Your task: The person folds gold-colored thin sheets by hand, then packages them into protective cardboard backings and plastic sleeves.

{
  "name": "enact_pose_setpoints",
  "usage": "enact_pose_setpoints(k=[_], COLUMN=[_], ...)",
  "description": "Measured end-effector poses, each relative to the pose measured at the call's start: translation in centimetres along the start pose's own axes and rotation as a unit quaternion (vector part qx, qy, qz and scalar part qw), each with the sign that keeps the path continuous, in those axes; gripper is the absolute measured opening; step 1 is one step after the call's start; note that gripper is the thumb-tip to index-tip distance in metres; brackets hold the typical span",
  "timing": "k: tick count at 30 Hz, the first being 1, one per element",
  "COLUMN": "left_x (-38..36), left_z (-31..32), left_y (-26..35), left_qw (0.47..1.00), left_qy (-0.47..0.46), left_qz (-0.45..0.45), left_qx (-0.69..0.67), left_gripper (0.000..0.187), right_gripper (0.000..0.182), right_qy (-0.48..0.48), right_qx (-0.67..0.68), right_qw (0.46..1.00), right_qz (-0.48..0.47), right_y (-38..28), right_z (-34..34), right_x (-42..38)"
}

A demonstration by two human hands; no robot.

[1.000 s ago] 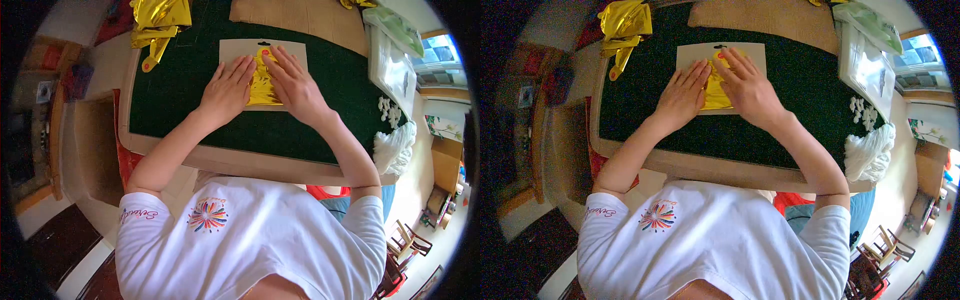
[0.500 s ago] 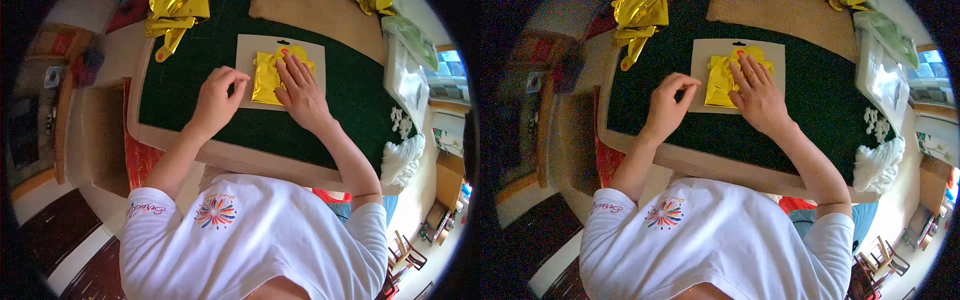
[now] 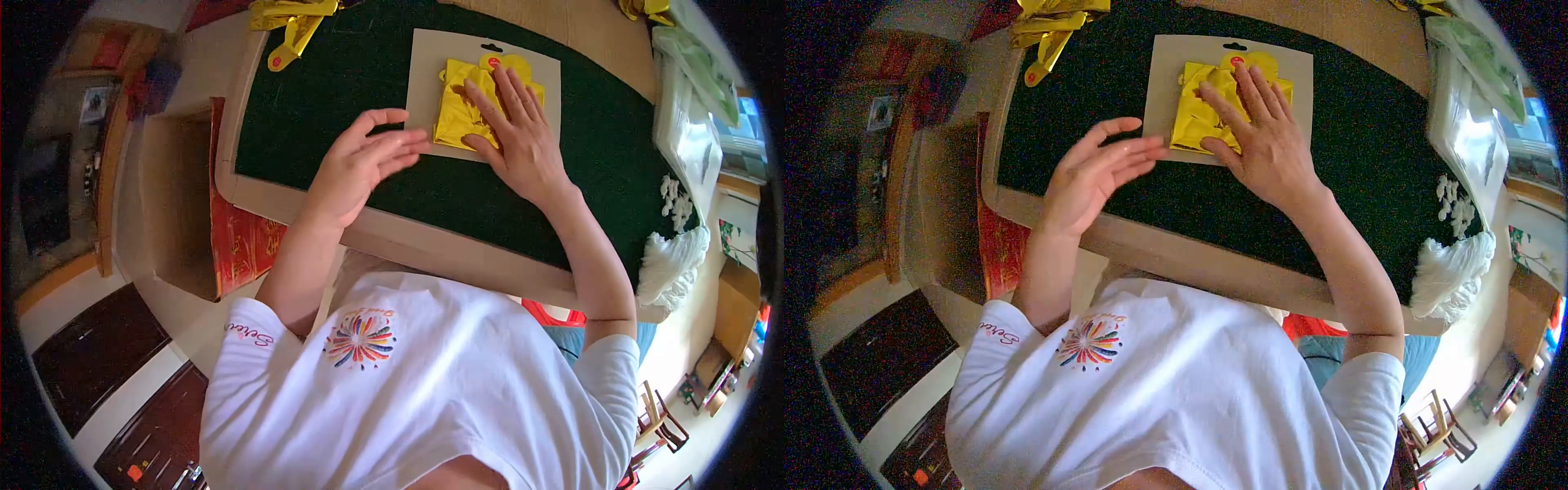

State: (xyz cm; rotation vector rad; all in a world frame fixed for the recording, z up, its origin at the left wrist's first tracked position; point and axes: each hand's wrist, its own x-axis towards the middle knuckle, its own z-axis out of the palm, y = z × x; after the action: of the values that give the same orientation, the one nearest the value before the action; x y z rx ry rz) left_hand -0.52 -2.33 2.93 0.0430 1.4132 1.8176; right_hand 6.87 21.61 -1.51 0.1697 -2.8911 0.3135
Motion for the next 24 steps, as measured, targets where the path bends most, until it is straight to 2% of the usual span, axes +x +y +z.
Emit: enact_pose_setpoints(k=[1, 2, 3, 4, 5, 6, 7, 8, 10, 14, 16, 24], left_x=[0.1, 0.2, 0.2, 0.8, 1.9, 2.9, 3.7, 4.2, 4.7, 4.9, 4.9, 5.5], left_z=[0.0, 0.1, 0.1, -0.1, -0.5, -1.0, -1.4, -1.6, -2.0, -2.7, -3.0, -3.0], left_y=[0.0, 0.1, 0.0, -0.1, -0.4, -0.6, -0.8, -0.7, -0.4, 0.2, 0.3, 1.0], left_qw=[1.0, 0.97, 0.88, 0.88, 0.776, 0.642, 0.623, 0.622, 0.585, 0.592, 0.572, 0.525], left_qy=[0.001, 0.033, 0.062, 0.063, 0.061, 0.056, 0.033, 0.037, 0.001, -0.036, -0.072, -0.088], left_qz=[0.0, 0.083, 0.16, 0.16, 0.267, 0.363, 0.343, 0.342, 0.375, 0.37, 0.375, 0.391], left_qx=[-0.001, 0.228, 0.443, 0.443, 0.568, 0.673, 0.703, 0.703, 0.719, 0.715, 0.726, 0.751], left_gripper=[0.03, 0.03, 0.031, 0.031, 0.035, 0.039, 0.046, 0.046, 0.048, 0.05, 0.052, 0.045], right_gripper=[0.059, 0.059, 0.059, 0.059, 0.06, 0.06, 0.06, 0.06, 0.061, 0.059, 0.058, 0.051], right_qy=[-0.001, -0.004, -0.007, -0.007, -0.011, -0.015, -0.016, -0.017, -0.018, -0.024, -0.025, -0.025], right_qx=[0.0, -0.004, -0.007, -0.006, -0.004, -0.001, 0.0, 0.002, 0.004, -0.002, 0.0, -0.003], right_qw=[1.0, 1.0, 1.0, 1.0, 1.0, 1.0, 1.0, 1.0, 1.0, 1.0, 1.0, 0.999], right_qz=[-0.001, -0.001, 0.0, -0.001, 0.004, 0.008, 0.005, 0.004, 0.001, -0.002, -0.002, -0.026], right_y=[0.0, 0.1, 0.1, 0.1, 0.1, 0.1, 0.1, 0.0, 0.0, 0.0, 0.0, 0.0], right_z=[0.0, -0.1, -0.1, -0.1, -0.1, -0.2, -0.2, -0.3, -0.5, -0.6, -0.7, -0.8], right_x=[0.0, 0.1, 0.1, 0.1, 0.1, 0.1, 0.1, 0.1, 0.2, 0.3, 0.3, 0.3])
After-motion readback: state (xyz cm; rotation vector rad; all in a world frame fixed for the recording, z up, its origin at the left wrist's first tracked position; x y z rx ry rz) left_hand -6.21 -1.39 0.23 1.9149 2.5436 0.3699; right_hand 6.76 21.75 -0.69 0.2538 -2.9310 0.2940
